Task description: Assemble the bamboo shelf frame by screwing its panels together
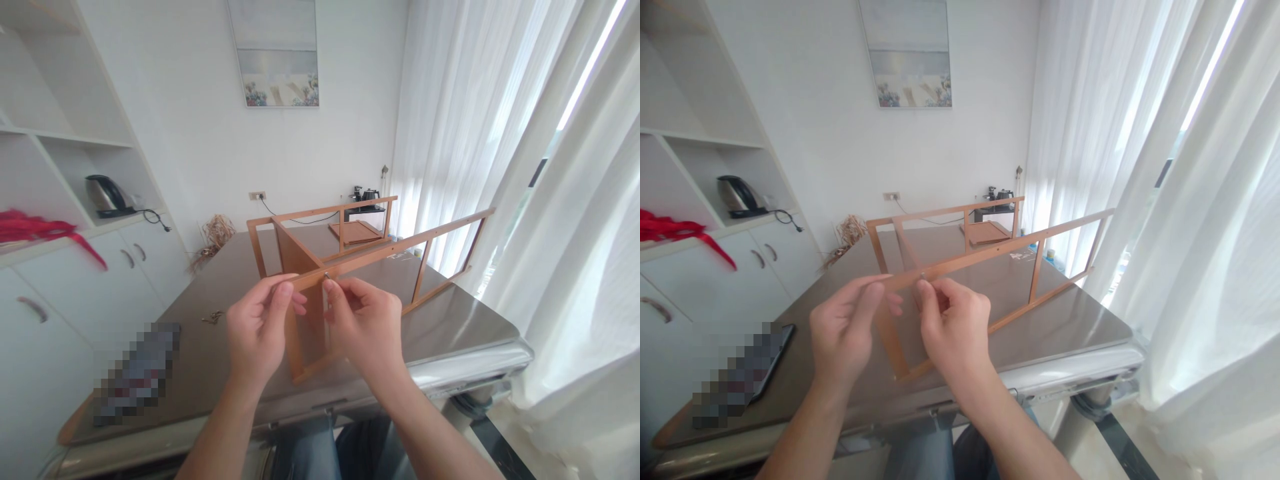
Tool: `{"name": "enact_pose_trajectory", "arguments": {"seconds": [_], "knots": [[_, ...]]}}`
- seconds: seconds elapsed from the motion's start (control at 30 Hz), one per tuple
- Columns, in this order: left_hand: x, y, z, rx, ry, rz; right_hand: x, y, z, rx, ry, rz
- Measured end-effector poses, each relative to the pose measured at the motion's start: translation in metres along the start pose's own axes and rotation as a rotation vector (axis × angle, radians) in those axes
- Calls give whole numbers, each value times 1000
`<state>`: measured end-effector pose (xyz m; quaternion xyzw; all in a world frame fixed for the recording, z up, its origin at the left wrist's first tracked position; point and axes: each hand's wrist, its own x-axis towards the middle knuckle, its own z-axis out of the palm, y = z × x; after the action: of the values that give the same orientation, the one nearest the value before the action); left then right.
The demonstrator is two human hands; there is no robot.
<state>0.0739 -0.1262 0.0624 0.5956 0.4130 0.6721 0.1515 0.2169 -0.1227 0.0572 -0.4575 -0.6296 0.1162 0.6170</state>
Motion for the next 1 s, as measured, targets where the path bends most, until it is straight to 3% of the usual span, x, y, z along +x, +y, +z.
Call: {"name": "enact_pose_trajectory", "arguments": {"seconds": [0.47, 0.8, 1.0], "knots": [[0, 2, 2, 17, 9, -10, -1, -2, 2, 31, -10, 35], [0, -4, -1, 14, -71, 7, 6, -2, -2, -234, -52, -235], [-1, -2, -4, 55, -67, -3, -2, -9, -8, -237, -66, -322]]}}
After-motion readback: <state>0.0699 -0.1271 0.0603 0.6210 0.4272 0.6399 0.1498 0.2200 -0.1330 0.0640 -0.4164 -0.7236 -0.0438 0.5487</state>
